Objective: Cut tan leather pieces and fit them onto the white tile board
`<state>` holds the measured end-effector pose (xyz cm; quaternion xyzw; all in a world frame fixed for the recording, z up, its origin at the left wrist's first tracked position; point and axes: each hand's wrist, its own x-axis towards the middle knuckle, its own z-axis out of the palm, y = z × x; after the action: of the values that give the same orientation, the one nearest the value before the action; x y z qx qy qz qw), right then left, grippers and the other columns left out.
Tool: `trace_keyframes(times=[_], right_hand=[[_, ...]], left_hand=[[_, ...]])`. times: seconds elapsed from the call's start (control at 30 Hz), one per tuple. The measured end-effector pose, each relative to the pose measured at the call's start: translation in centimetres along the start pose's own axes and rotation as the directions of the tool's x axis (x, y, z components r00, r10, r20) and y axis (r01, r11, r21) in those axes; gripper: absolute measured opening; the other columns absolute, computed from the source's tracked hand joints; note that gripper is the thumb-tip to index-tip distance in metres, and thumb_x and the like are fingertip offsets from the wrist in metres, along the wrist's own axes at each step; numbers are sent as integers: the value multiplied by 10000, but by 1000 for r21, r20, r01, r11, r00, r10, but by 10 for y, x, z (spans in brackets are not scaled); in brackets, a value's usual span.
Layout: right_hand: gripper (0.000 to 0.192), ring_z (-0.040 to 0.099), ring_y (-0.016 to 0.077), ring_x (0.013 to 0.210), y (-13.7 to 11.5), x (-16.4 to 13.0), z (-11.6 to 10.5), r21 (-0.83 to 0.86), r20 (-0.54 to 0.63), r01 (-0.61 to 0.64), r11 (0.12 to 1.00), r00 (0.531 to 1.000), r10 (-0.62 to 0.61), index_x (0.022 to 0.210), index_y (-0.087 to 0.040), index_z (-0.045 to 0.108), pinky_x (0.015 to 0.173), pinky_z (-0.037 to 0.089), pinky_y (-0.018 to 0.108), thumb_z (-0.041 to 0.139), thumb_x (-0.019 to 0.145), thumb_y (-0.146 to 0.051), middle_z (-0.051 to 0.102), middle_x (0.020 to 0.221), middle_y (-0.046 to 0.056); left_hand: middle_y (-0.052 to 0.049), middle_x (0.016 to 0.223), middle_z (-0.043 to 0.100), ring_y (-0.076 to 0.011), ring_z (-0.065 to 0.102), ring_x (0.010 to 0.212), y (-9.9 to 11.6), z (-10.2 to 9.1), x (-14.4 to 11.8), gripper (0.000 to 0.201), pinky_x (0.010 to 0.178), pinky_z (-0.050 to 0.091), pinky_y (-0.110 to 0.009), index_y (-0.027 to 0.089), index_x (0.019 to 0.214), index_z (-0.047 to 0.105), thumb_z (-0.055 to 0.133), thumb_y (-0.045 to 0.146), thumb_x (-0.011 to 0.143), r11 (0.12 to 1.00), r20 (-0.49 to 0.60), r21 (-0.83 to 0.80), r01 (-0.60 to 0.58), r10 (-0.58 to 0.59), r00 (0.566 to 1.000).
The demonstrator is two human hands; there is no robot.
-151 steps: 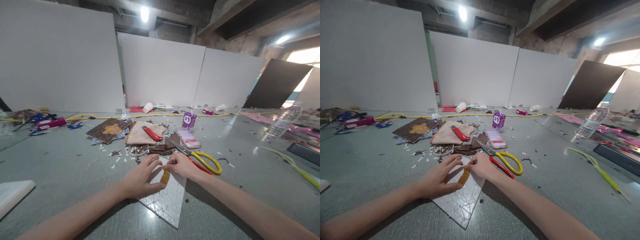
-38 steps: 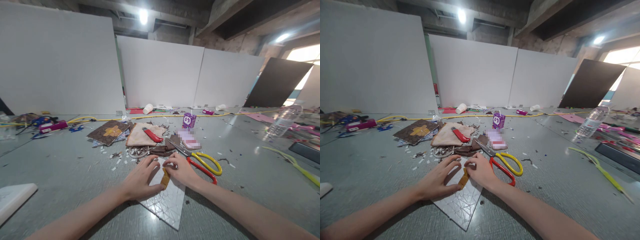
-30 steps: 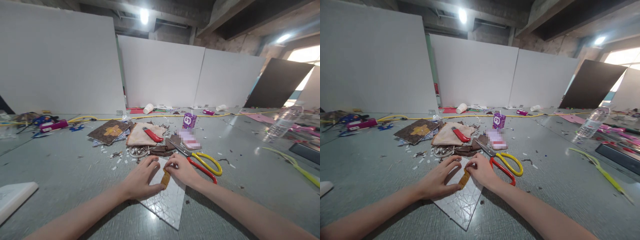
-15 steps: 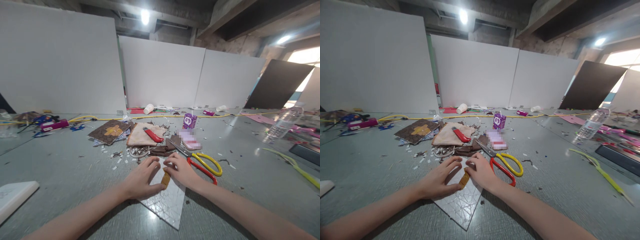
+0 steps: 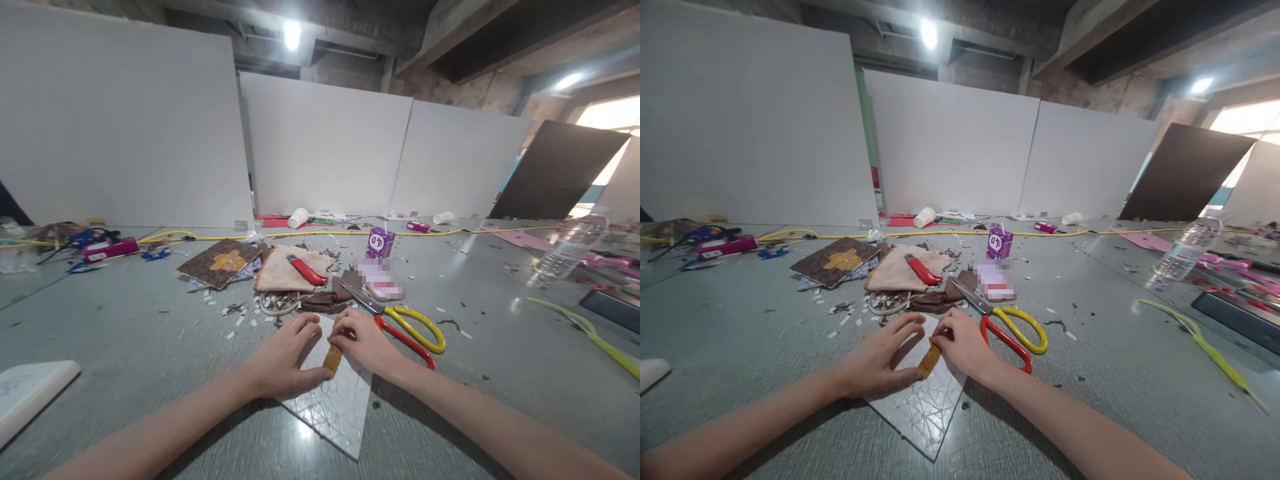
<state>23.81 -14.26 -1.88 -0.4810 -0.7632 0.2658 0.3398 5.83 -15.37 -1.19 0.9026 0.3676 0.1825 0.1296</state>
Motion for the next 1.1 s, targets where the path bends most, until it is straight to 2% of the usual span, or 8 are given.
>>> trace_keyframes(times=[0.17, 0.43, 0.67, 0.87, 1.1], right_hand=[[98, 499, 101, 680, -1, 0, -5, 13, 54, 30, 999, 998, -31, 611, -171, 614, 633, 394, 223, 577, 649, -88, 530, 746, 1], [81, 496, 100, 672, -1, 0, -6, 1, 64, 39, 999, 997, -39, 613, -174, 617, 626, 391, 222, 578, 652, -114, 536, 749, 0], [135, 465, 78, 571, 3, -3, -1, 13, -101, 32, 999, 994, -30, 683, -160, 581, 544, 384, 206, 480, 666, -72, 498, 713, -5], [216, 480, 93, 650, 1, -5, -1, -56, -57, 82, 995, 995, -86, 670, -184, 632, 568, 388, 205, 457, 662, -58, 496, 748, 10], [227, 489, 107, 702, 2, -8, 2, -139, -30, 173, 975, 983, -179, 698, -178, 626, 636, 405, 231, 447, 671, -42, 475, 792, 24]], left_hand=[[-97, 1174, 386, -227, 392, 1070, 0, 0, -1, 430, 890, 346, -365, 190, 1018, 459, 528, 458, 689, 1000, -2, 16, -20, 20, 1000], [-93, 1154, 410, -221, 408, 1057, 0, 0, -1, 411, 881, 358, -357, 195, 1006, 483, 527, 454, 691, 999, -14, 17, -48, 49, 999], [-105, 1161, 409, -218, 409, 1063, 1, -1, -1, 435, 888, 358, -337, 170, 1018, 473, 527, 452, 691, 1000, 0, 0, -29, 29, 1000], [-99, 1160, 408, -219, 414, 1056, 2, -2, -1, 422, 880, 361, -348, 187, 1028, 467, 515, 450, 701, 999, 3, 5, -33, 33, 999], [-99, 1154, 409, -219, 426, 1041, 1, -2, 0, 451, 879, 362, -344, 186, 1062, 455, 506, 458, 706, 999, 8, 25, -39, 39, 999]])
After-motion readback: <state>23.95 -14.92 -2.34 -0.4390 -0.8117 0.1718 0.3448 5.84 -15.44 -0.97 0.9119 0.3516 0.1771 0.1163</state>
